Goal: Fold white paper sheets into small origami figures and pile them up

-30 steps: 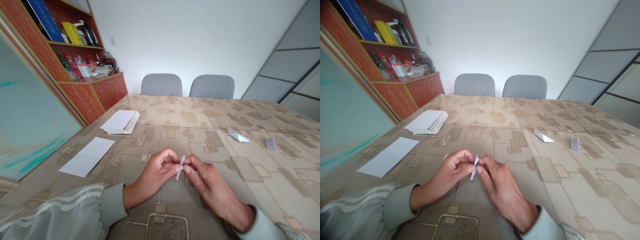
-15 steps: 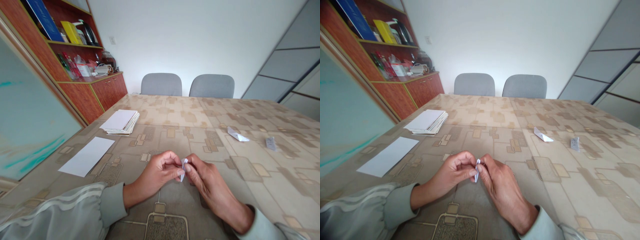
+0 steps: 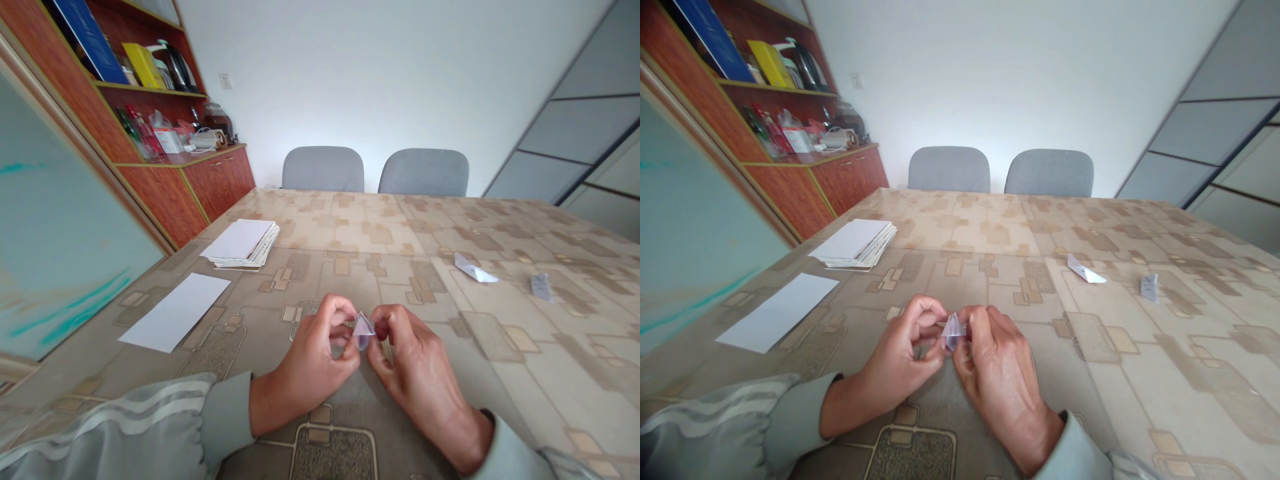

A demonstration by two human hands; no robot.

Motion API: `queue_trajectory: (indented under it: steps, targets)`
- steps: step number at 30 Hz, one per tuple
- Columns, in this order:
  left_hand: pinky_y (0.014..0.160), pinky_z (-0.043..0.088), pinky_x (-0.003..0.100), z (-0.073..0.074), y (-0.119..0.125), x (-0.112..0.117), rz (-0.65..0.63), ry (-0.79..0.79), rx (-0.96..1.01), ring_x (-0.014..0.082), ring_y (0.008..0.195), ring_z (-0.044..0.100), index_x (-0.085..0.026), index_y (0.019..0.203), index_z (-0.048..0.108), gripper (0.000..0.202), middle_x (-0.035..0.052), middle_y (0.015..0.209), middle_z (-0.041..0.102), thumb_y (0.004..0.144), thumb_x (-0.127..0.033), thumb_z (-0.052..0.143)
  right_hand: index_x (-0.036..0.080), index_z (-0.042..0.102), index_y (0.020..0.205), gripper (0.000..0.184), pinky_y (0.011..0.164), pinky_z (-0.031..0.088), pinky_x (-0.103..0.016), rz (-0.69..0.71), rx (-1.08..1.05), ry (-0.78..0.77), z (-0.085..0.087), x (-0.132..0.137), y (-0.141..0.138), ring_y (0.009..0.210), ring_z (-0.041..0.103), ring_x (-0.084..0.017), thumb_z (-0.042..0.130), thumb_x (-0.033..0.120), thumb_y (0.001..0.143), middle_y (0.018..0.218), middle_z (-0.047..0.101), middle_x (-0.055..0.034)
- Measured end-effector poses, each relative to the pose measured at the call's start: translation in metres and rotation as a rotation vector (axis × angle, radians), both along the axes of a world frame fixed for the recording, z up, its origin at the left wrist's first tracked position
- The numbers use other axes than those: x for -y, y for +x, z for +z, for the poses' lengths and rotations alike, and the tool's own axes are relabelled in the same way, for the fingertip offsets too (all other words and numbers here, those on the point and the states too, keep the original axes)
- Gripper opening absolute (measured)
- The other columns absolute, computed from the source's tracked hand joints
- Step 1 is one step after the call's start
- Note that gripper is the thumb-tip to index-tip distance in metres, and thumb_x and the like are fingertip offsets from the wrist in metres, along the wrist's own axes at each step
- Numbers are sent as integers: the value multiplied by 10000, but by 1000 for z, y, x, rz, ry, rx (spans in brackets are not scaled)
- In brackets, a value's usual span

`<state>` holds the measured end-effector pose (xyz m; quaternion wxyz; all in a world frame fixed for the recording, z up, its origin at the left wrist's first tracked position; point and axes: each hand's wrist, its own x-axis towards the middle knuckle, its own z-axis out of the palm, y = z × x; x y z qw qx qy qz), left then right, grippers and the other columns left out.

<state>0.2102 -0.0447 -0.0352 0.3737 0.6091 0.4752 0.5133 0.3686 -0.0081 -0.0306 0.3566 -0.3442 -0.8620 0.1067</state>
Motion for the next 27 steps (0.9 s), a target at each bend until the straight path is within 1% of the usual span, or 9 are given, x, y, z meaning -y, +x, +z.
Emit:
queue_trajectory:
  steps: [4, 7, 10, 13, 16, 19, 21, 24, 27]
  targets:
    - [735, 553, 265, 2, 2, 2, 4, 25, -32, 156, 818, 680, -205, 977, 426, 296, 50, 951, 650, 765, -31, 538, 228, 446, 937, 124, 626, 435, -281, 22, 25, -78, 0, 1, -1, 713, 579, -174, 514, 141, 879, 787, 578, -8]
    - [739, 532, 265, 1, 2, 2, 34, 54, -63, 154, 811, 662, -203, 990, 446, 336, 38, 923, 650, 731, -10, 537, 229, 457, 932, 133, 627, 436, -271, 65, 10, -148, 1, 3, 0, 712, 585, -165, 485, 110, 881, 793, 590, -8]
    - [699, 495, 241, 0, 0, 1, 50, 76, -57, 139, 756, 629, -197, 904, 487, 280, 6, 812, 625, 715, 9, 505, 230, 479, 947, 141, 622, 425, -274, 89, 32, -172, 3, 4, 0, 714, 579, -168, 453, 102, 892, 796, 595, -12]
    - [690, 484, 237, 0, -2, -1, 20, 53, 11, 137, 739, 620, -190, 814, 506, 159, 6, 785, 620, 775, -37, 529, 228, 497, 926, 122, 624, 416, -278, 118, 55, -211, 5, 3, 0, 721, 568, -171, 431, 126, 920, 801, 591, -16]
    - [726, 496, 251, 0, -4, -2, 10, 25, 78, 155, 789, 648, -185, 821, 521, 105, 28, 839, 660, 817, -93, 571, 227, 498, 938, 131, 648, 424, -275, 151, -23, -276, 8, 3, 0, 741, 566, -161, 434, 116, 911, 830, 590, -12]
    - [778, 499, 260, 0, -8, -3, 38, 69, 75, 167, 871, 666, -182, 831, 556, 72, 48, 928, 687, 851, -118, 584, 235, 501, 1006, 199, 691, 439, -275, 220, -122, -337, 12, 3, 2, 788, 565, -156, 456, 93, 872, 876, 592, -5]
    - [823, 491, 270, 0, -11, -3, 68, 125, 22, 175, 938, 666, -185, 845, 589, 76, 60, 1019, 691, 871, -115, 576, 241, 504, 1020, 177, 717, 450, -279, 244, -188, -413, 13, 3, 3, 808, 565, -154, 463, 125, 893, 893, 592, 0]
    - [865, 478, 289, 2, -15, -1, 78, 207, -93, 186, 1005, 656, -195, 848, 614, 131, 69, 1119, 686, 892, -92, 547, 238, 501, 962, 34, 722, 464, -276, 210, -308, -510, 11, 2, 2, 798, 564, -146, 495, 216, 937, 871, 578, 4]
    - [887, 467, 297, 4, -15, 0, 31, 295, -178, 189, 1035, 644, -198, 800, 624, 185, 65, 1136, 686, 898, -70, 533, 232, 491, 906, 55, 696, 464, -262, 184, -397, -506, 6, -1, 0, 762, 548, -133, 540, 236, 931, 822, 552, 15]
